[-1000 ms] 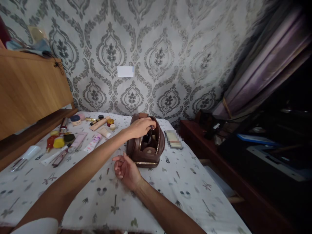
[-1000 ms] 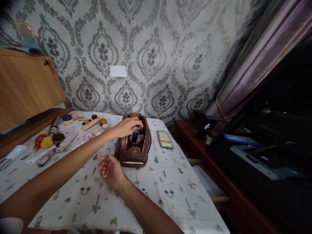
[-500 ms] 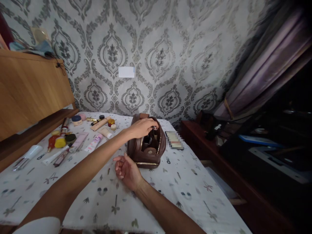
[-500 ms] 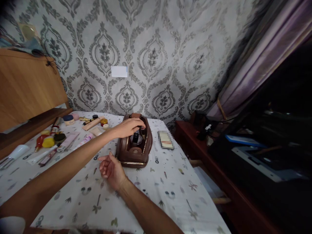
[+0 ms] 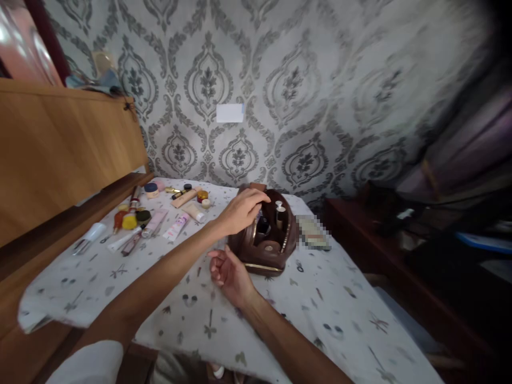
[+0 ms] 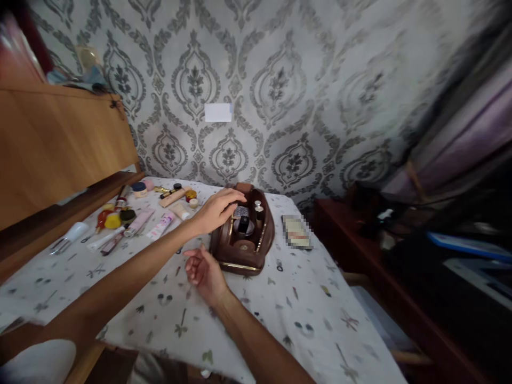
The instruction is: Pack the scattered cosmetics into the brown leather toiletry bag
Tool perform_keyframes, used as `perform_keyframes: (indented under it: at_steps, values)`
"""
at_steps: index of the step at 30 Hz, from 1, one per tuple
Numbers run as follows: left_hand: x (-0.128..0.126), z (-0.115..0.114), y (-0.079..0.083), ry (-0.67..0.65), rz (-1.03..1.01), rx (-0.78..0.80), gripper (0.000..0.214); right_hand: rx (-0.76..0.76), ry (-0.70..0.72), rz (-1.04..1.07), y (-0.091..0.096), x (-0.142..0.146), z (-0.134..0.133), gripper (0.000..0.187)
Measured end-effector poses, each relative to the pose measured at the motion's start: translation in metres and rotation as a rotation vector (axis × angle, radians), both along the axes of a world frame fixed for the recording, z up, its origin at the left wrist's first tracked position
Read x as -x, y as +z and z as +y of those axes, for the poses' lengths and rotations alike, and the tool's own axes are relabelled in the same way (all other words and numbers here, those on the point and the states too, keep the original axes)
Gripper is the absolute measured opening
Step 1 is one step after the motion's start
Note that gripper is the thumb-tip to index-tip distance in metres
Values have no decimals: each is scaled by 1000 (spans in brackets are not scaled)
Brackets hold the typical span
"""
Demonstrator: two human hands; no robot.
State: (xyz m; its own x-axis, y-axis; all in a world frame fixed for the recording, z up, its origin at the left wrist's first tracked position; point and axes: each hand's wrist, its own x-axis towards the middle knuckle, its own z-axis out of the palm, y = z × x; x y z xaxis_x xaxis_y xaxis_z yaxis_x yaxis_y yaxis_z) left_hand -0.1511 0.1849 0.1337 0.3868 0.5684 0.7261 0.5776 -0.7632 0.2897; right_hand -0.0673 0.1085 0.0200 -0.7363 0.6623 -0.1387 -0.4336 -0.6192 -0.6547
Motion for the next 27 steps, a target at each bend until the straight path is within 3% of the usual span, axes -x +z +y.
perform_keyframes:
  at_steps: [7,13,18,23,27]
  values:
    - [64,-51,-41,256,-67,59,24,0,29,14,2,1,0,42]
    - [155,-85,-86,782,82,258,27,-4,12,-6,4,1,-1,41]
    - [216,-120,-101,1043,53,287,27,-14,16,-15,5,1,-2,41]
    - [247,-150,-112,1219,3,344,23,-11,14,-22,6,1,-2,38]
    - [255,-159,-121,1239,-65,391,23,-17,12,-22,5,1,-3,37]
